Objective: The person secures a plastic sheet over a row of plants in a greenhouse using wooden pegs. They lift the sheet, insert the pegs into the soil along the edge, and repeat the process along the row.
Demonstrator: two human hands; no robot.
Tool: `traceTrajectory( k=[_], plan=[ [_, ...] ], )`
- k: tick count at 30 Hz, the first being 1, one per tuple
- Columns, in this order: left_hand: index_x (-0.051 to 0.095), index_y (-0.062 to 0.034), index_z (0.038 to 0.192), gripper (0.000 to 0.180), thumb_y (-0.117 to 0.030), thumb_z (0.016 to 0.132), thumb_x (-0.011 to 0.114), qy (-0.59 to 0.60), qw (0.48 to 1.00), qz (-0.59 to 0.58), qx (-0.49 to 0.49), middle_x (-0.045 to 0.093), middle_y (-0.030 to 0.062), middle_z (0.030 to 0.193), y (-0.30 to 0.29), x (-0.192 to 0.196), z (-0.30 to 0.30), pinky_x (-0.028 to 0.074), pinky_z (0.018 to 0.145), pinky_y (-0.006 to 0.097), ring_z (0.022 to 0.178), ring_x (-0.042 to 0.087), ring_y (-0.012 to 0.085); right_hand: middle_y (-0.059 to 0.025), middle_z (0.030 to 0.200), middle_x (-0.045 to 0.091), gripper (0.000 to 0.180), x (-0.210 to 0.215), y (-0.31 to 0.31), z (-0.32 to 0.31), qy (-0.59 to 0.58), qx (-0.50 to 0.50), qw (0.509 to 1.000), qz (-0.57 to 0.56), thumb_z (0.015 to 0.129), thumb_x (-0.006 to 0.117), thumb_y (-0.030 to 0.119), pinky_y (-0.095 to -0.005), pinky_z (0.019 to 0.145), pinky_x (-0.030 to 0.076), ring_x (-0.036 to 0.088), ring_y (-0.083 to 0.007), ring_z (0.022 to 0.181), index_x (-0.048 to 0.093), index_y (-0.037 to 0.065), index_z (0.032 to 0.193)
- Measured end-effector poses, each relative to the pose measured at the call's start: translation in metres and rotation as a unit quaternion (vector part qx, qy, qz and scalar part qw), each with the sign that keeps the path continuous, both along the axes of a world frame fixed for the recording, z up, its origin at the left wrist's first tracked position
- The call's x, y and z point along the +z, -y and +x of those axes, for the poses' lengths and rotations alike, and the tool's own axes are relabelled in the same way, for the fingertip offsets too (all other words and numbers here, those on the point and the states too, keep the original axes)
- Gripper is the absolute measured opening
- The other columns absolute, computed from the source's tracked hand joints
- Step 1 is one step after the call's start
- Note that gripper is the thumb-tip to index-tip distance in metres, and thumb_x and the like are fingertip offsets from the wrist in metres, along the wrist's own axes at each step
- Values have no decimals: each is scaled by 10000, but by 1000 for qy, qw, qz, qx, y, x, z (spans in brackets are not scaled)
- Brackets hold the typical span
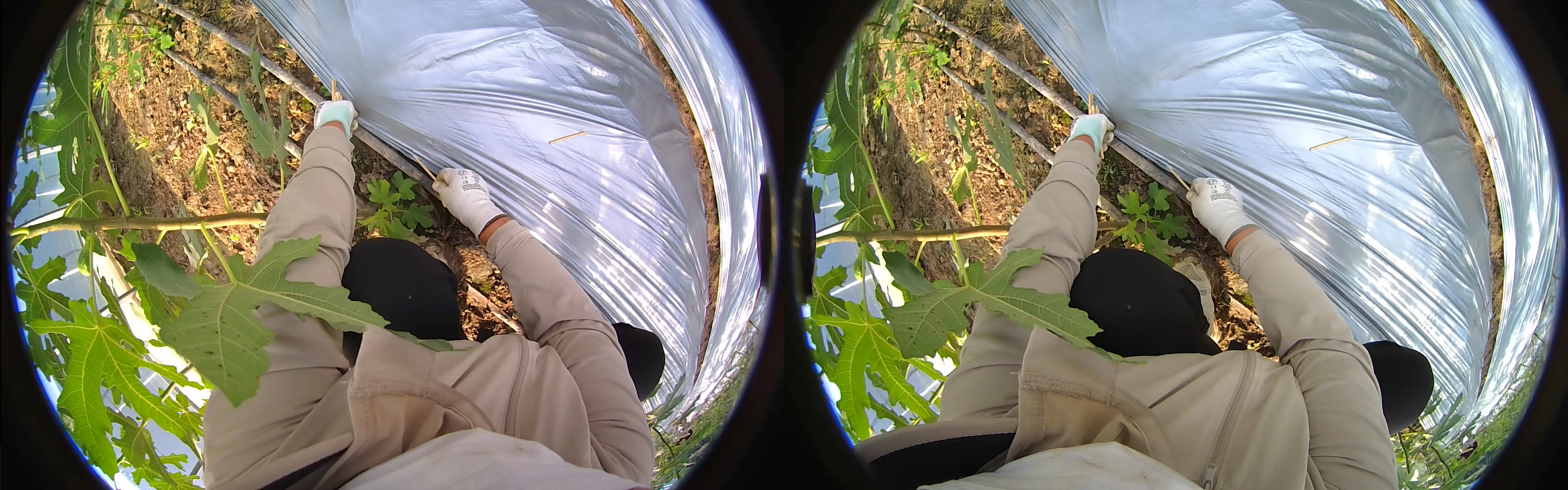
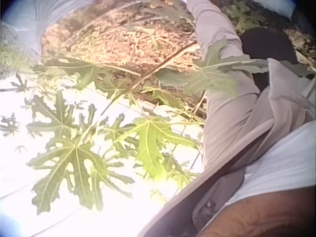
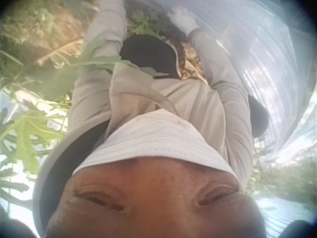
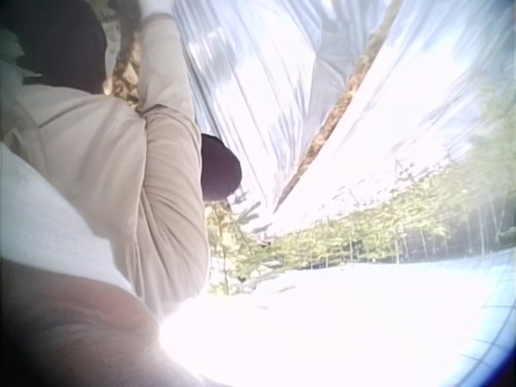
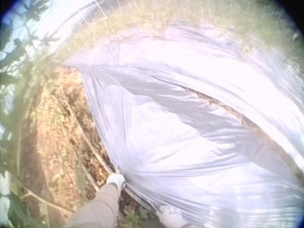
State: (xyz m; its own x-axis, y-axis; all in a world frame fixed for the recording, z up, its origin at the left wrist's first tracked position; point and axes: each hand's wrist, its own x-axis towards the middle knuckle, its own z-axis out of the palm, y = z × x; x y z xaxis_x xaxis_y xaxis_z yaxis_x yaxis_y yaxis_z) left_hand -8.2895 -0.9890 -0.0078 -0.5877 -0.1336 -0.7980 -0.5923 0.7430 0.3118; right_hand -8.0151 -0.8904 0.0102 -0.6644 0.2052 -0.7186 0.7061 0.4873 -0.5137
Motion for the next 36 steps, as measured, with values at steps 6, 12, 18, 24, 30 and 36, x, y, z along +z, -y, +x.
traceTrajectory(
  k=[6,12,18,24,30,36],
  plan=[
    [496,37,1189,307,3,890,558,2,1000,0,1,462,30,608,-2,5,1,298,443,324,452,431,141,-155,893,695,238,2,-5,3,-56,13,996,67,941,553,286,-441,790,500,656,-361,881,661,76,976],
    [515,40,1144,271,6,880,564,-10,1000,2,-4,476,36,614,-1,2,0,308,452,327,449,434,145,-170,898,692,267,-1,-2,-1,-69,2,994,83,956,528,294,-465,792,499,654,-374,883,648,55,967],
    [520,33,1151,279,2,878,565,-16,1000,4,3,493,37,620,0,0,0,319,449,327,450,447,142,-158,954,703,246,8,-5,-12,-39,5,994,104,961,489,260,-444,799,520,672,-366,907,647,75,992],
    [587,32,1092,228,-21,870,586,-24,1000,7,18,554,75,631,0,1,1,384,460,350,485,523,176,-145,976,709,226,31,-18,-31,-47,77,984,154,939,512,204,-433,775,557,698,-316,920,691,80,996],
    [493,28,1176,263,-51,933,556,-3,1000,-6,13,465,31,594,-4,5,1,316,467,336,452,399,147,-112,1016,715,221,47,-36,-59,-55,233,945,221,902,564,144,-428,755,572,708,-291,940,727,93,1043],
    [513,31,1097,186,-43,931,555,28,999,-13,-26,454,30,593,-2,1,-5,312,453,336,445,392,151,-32,937,731,195,66,-31,-94,-33,388,893,225,877,625,186,-372,722,541,706,-223,919,752,130,1014]
  ],
)
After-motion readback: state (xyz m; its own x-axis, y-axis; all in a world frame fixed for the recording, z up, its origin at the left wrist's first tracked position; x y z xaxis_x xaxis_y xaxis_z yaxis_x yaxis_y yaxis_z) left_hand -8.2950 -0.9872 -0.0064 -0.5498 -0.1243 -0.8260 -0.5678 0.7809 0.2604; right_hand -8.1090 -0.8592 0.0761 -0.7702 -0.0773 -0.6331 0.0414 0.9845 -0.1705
